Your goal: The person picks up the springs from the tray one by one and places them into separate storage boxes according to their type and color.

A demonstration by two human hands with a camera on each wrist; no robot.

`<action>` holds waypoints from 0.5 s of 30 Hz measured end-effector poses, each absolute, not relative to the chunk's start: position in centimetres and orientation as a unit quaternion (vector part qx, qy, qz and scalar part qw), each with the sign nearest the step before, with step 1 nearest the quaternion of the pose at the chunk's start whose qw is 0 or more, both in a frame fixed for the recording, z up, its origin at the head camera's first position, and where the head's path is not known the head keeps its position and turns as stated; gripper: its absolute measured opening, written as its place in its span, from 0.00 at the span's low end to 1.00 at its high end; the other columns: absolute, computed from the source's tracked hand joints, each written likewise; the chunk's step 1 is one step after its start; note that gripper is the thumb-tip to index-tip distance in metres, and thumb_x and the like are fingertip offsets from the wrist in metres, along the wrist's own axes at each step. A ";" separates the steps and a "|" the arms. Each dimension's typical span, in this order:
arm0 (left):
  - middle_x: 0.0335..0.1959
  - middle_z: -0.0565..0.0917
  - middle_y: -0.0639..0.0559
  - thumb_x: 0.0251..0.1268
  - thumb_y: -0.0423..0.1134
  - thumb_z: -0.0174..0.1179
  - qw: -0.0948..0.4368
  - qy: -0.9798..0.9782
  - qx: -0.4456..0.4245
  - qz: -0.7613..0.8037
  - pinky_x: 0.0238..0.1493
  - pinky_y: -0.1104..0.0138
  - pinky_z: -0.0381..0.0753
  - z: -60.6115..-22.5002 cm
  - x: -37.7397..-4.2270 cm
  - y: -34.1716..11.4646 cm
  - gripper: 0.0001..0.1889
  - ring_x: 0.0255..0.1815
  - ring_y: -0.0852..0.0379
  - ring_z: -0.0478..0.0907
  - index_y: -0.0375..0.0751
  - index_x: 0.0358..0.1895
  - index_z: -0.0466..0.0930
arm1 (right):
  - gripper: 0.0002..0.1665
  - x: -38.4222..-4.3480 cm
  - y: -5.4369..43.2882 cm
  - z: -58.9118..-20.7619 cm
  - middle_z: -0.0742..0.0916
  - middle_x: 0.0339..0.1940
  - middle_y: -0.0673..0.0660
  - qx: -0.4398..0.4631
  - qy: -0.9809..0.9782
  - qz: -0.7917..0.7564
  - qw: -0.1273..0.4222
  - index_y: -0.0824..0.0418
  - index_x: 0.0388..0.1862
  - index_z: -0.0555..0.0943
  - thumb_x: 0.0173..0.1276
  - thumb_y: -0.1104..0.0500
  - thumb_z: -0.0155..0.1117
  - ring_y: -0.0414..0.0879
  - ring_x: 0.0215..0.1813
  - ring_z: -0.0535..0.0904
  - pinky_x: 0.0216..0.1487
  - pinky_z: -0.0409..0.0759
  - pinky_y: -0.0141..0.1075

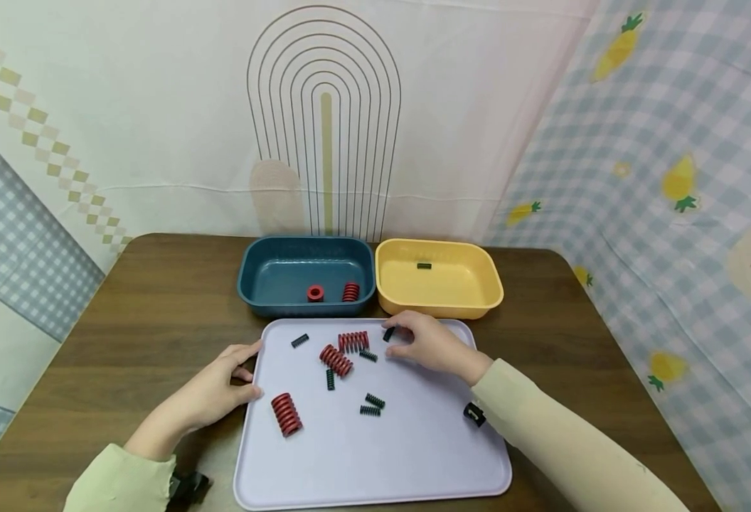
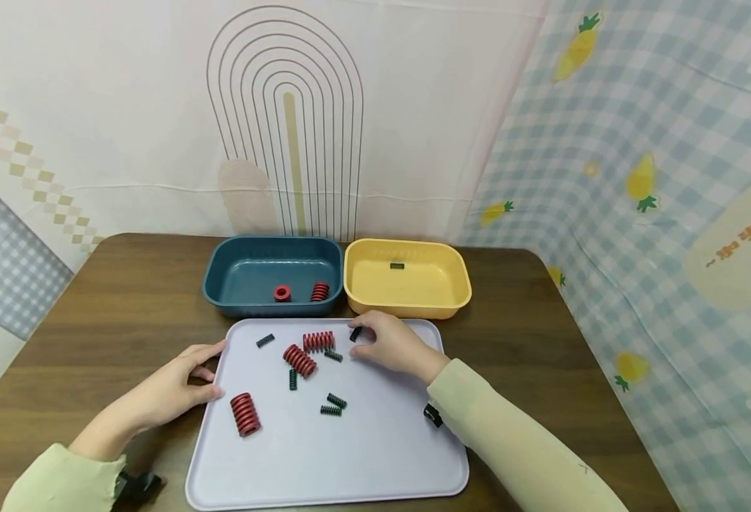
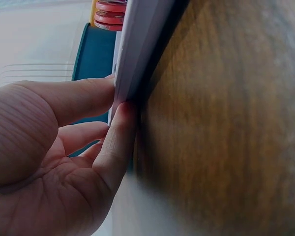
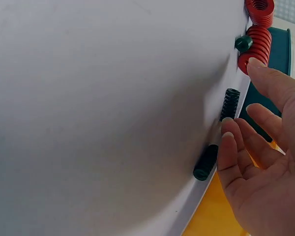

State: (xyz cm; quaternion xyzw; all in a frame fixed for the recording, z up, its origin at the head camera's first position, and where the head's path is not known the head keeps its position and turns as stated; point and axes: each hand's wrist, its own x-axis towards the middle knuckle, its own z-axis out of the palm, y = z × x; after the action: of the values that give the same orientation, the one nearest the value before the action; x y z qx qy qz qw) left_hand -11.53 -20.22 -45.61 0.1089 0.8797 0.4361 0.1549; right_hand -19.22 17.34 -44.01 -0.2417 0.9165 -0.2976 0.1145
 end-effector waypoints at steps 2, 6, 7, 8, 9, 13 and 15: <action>0.64 0.65 0.40 0.60 0.33 0.67 0.155 0.879 0.109 0.437 0.44 0.68 0.77 -45.6 -11.5 -20.2 0.39 0.49 0.52 0.74 0.34 0.73 0.58 | 0.28 -19.3 17.4 -44.2 0.82 0.48 0.49 -0.242 0.916 -0.299 0.115 0.57 0.58 0.80 0.59 0.53 0.74 0.45 0.47 0.76 0.50 0.74 0.40; 0.64 0.65 0.40 0.59 0.32 0.67 0.155 0.879 0.108 0.437 0.44 0.68 0.77 -45.7 -11.5 -20.2 0.39 0.49 0.52 0.75 0.34 0.73 0.58 | 0.25 -19.3 17.4 -44.3 0.82 0.42 0.50 -0.237 0.918 -0.293 0.121 0.57 0.55 0.82 0.59 0.54 0.74 0.45 0.41 0.75 0.44 0.74 0.38; 0.64 0.65 0.40 0.59 0.32 0.67 0.155 0.879 0.109 0.437 0.44 0.68 0.77 -45.7 -11.5 -20.2 0.39 0.49 0.52 0.75 0.34 0.73 0.58 | 0.23 -19.3 17.4 -44.3 0.81 0.40 0.50 -0.236 0.919 -0.291 0.124 0.56 0.53 0.82 0.59 0.55 0.74 0.45 0.40 0.75 0.42 0.74 0.37; 0.64 0.65 0.40 0.59 0.32 0.67 0.155 0.879 0.109 0.437 0.44 0.69 0.77 -45.7 -11.6 -20.2 0.39 0.49 0.52 0.75 0.34 0.73 0.58 | 0.21 -19.3 17.4 -44.3 0.81 0.39 0.50 -0.235 0.919 -0.289 0.126 0.56 0.52 0.83 0.59 0.55 0.74 0.45 0.39 0.75 0.42 0.74 0.37; 0.64 0.65 0.40 0.59 0.32 0.67 0.155 0.879 0.109 0.437 0.44 0.69 0.77 -45.7 -11.6 -20.2 0.39 0.49 0.52 0.75 0.34 0.73 0.58 | 0.20 -19.2 17.4 -44.4 0.81 0.39 0.49 -0.234 0.919 -0.288 0.130 0.56 0.50 0.83 0.59 0.55 0.74 0.44 0.39 0.75 0.41 0.74 0.37; 0.64 0.65 0.40 0.59 0.32 0.67 0.156 0.879 0.109 0.438 0.44 0.69 0.77 -45.6 -11.6 -20.2 0.39 0.49 0.52 0.74 0.33 0.73 0.58 | 0.13 -19.1 17.4 -44.7 0.81 0.35 0.47 -0.236 0.918 -0.289 0.138 0.54 0.43 0.83 0.60 0.56 0.74 0.41 0.37 0.76 0.42 0.75 0.36; 0.64 0.66 0.40 0.59 0.32 0.67 0.155 0.879 0.108 0.437 0.44 0.69 0.76 -45.6 -11.5 -20.1 0.39 0.48 0.52 0.74 0.33 0.73 0.58 | 0.10 -19.1 17.4 -44.9 0.81 0.33 0.45 -0.236 0.917 -0.290 0.139 0.53 0.40 0.82 0.60 0.57 0.73 0.39 0.36 0.76 0.41 0.76 0.35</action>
State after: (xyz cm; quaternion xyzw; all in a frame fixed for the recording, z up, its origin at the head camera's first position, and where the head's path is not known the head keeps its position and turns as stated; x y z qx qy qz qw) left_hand -11.53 -20.15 -45.60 0.1081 0.8794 0.4369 0.1550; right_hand -19.07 17.37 -44.92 -0.2365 0.9170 -0.2895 0.1390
